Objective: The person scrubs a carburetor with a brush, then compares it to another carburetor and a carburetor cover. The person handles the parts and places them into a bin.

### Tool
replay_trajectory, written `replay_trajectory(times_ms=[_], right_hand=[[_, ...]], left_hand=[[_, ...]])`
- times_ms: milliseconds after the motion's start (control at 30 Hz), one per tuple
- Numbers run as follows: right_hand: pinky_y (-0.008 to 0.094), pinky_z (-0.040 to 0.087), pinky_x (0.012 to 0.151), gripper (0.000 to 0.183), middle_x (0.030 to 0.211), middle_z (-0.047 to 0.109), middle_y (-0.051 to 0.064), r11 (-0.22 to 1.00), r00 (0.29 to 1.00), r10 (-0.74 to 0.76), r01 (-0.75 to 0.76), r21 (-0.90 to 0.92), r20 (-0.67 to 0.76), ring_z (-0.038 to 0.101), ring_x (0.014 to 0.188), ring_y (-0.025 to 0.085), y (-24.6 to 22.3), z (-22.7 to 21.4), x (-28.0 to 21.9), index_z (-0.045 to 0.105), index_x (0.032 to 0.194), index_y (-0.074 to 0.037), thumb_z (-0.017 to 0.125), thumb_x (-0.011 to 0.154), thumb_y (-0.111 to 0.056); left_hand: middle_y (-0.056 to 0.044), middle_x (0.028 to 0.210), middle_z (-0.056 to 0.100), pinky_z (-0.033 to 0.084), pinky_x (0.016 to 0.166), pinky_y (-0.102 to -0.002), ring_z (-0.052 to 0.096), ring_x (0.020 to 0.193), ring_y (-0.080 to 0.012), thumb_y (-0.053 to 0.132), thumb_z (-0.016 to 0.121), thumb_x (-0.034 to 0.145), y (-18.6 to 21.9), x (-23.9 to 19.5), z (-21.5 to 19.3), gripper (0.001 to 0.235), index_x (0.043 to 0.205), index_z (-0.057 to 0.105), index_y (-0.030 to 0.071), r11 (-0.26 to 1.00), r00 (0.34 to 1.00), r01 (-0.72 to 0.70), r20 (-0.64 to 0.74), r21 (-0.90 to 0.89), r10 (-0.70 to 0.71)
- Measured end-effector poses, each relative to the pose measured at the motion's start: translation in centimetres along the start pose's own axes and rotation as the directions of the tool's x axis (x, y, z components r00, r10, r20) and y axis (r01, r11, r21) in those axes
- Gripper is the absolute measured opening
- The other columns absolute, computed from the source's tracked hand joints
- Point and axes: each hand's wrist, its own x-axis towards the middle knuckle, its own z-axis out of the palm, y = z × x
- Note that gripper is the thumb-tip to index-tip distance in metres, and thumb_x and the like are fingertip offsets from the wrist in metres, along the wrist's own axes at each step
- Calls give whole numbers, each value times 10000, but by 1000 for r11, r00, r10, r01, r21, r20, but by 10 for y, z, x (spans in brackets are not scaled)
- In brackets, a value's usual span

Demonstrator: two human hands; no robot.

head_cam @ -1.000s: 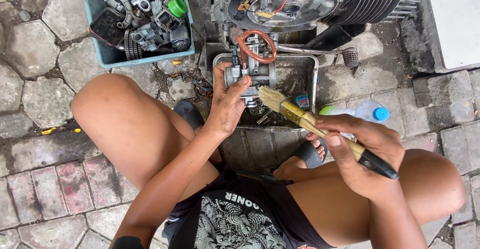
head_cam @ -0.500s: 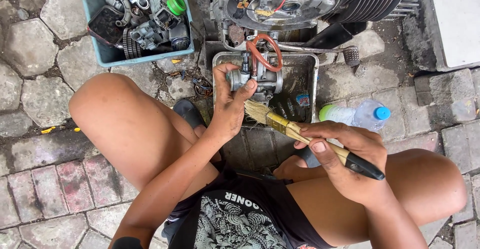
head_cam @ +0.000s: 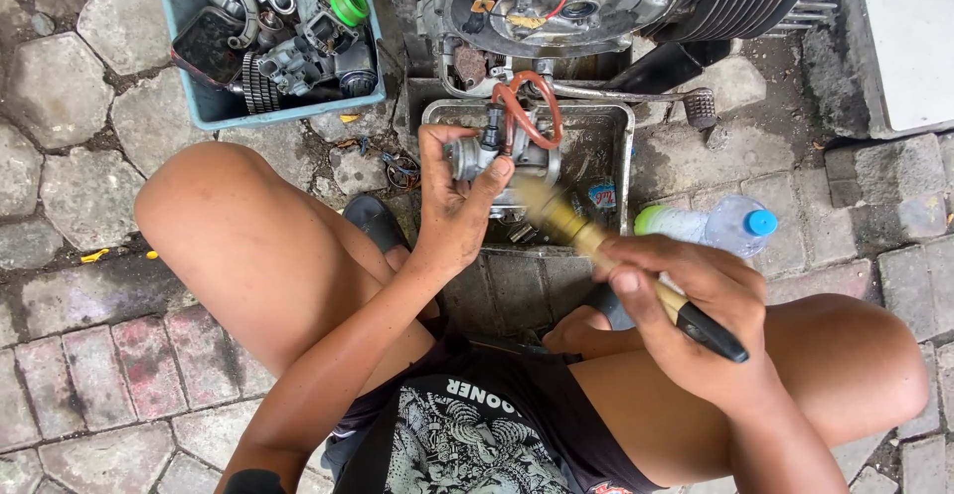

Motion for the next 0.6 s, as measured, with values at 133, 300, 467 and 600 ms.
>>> replay_trajectory(times_ms=[133,300,467,600], right_hand=[[285,567,667,194,1019,774,128,1000,1000,-5,6,-4,11,757,746,206,2,1,1,703,1007,13,585,985,-140],[313,635,721,151,1056,764,220,992,992,-124,123,22,37,811,875,298,2,3,5,687,1008,62,607,959,-56],[338,608,717,163,1010,755,207,988,991,-131,128,-83,-32,775,815,287,5,-1,4,679,1004,79,592,985,-57],[266,609,707,241,1064,781,135,998,998,44,-46,36,53,802,775,180,-2,-4,2,704,1011,-7,557,992,-197]], left_hand=[[-28,985,462,522,697,-278,510,837,-128,209,687,984,-15,2,-9,288,1123,442,149,998,1000,-4,10,-61,5],[30,936,435,367,804,-260,394,859,-89,296,682,912,-22,5,-12,247,1017,493,174,992,995,41,-86,-122,-52],[45,936,383,372,722,-247,338,759,-59,279,677,921,-15,4,-8,267,1020,451,176,999,997,-8,-81,-49,4],[38,901,361,417,716,-236,344,790,-59,173,674,947,-14,2,-6,223,1000,458,163,998,996,-31,-91,-59,25]])
